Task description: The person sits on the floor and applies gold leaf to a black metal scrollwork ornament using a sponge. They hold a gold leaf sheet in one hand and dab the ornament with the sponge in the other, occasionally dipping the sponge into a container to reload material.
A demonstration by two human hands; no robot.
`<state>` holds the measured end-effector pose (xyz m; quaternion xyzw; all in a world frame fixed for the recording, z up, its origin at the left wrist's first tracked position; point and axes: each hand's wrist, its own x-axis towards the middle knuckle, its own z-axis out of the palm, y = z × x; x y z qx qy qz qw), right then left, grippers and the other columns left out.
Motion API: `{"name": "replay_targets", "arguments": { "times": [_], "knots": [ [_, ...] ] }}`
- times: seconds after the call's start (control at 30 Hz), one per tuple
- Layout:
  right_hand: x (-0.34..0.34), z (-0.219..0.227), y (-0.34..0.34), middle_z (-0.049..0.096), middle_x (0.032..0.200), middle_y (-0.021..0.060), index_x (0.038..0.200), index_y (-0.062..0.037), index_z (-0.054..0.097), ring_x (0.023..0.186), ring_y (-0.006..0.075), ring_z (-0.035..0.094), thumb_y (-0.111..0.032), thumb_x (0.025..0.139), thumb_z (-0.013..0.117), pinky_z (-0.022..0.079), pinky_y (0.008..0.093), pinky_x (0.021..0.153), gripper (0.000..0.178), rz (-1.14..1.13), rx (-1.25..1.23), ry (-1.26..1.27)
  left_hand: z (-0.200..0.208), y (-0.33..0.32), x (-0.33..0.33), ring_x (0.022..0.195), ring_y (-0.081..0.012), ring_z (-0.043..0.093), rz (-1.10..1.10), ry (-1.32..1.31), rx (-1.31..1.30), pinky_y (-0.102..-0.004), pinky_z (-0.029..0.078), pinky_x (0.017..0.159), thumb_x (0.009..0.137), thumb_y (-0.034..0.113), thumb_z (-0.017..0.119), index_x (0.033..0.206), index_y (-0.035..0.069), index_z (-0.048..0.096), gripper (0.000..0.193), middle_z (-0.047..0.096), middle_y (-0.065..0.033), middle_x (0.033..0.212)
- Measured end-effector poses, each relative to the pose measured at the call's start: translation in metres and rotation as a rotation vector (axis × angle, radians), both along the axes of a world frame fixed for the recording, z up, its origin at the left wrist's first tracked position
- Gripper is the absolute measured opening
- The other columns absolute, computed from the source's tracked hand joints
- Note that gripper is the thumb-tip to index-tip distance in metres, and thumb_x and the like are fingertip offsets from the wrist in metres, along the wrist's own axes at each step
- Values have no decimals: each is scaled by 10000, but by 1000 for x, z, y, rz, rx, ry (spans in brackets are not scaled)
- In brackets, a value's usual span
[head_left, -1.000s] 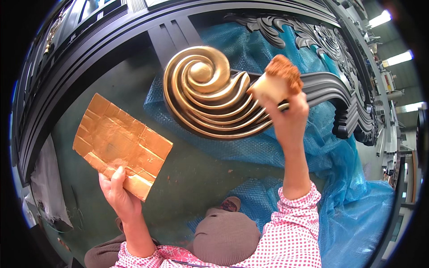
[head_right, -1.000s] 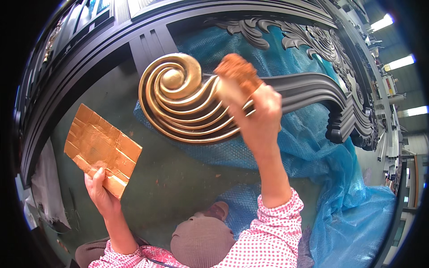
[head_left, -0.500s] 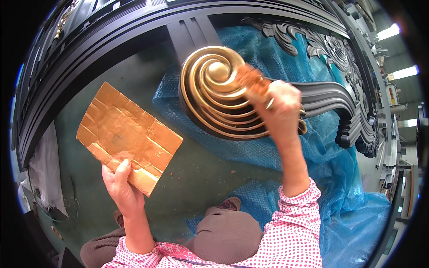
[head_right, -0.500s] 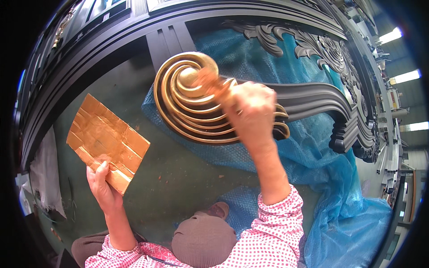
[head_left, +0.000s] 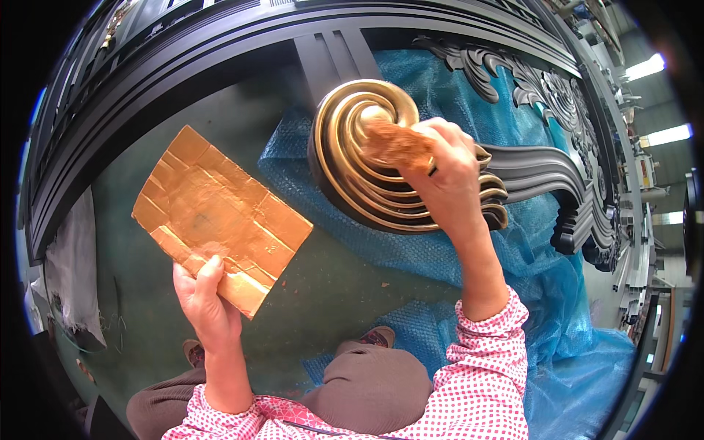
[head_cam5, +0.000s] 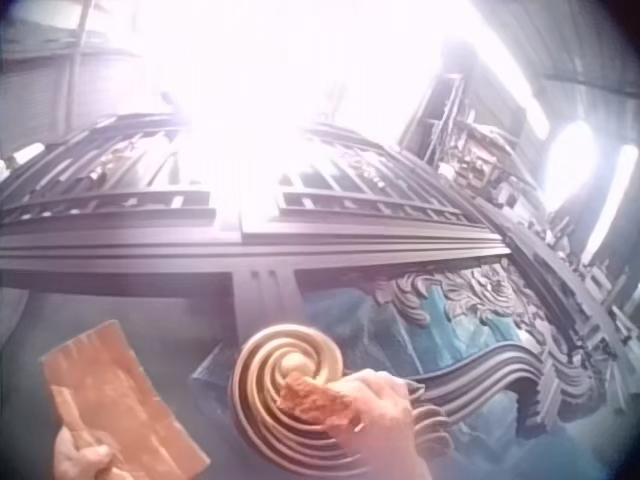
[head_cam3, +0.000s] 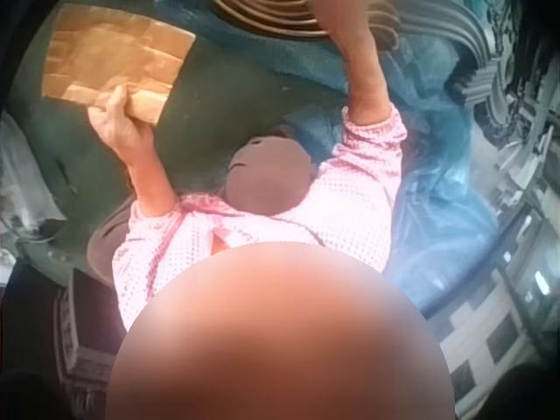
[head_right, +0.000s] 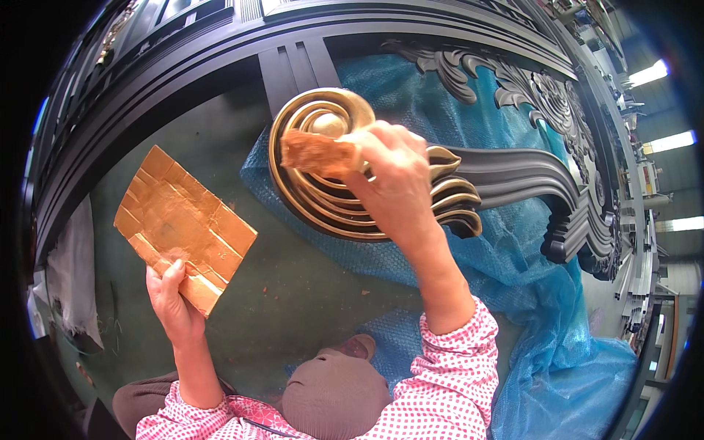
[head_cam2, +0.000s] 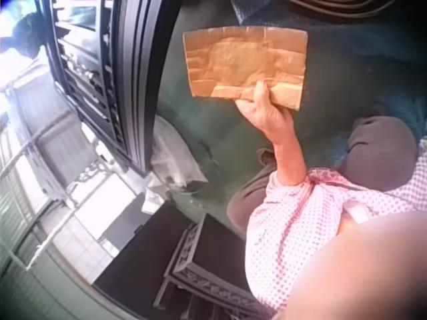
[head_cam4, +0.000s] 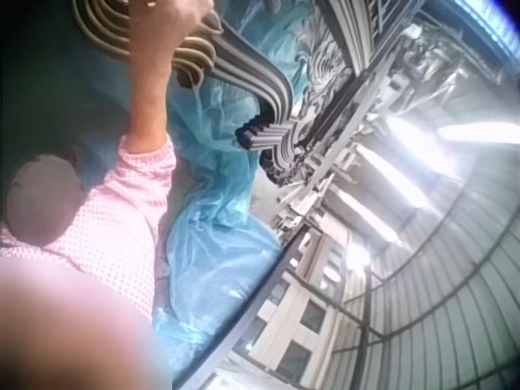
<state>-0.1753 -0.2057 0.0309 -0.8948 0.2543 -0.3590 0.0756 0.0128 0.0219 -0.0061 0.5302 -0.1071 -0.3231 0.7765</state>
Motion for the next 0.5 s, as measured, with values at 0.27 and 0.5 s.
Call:
{"name": "replay_targets", "arguments": {
  "times": [0.27, 0.5],
  "knots": [
    [-8, 24, -28, 550, 772, 54, 775, -65, 587, 777, 243, 542, -173, 701, 702, 379, 373, 744, 174, -10, -46, 437, 1, 3, 2, 956, -157, 546, 30, -14, -22, -300, 444, 857, 835, 40, 504, 1192, -21, 397, 378, 526, -101, 1087],
    [12, 4, -17, 549, 818, 62, 787, -79, 537, 853, 250, 545, -140, 741, 636, 381, 376, 802, 125, 167, -33, 385, 2, 0, -1, 964, -160, 543, 3, -5, -22, -301, 439, 865, 835, 44, 505, 1208, -19, 394, 394, 524, -102, 1097]
  ]
}}
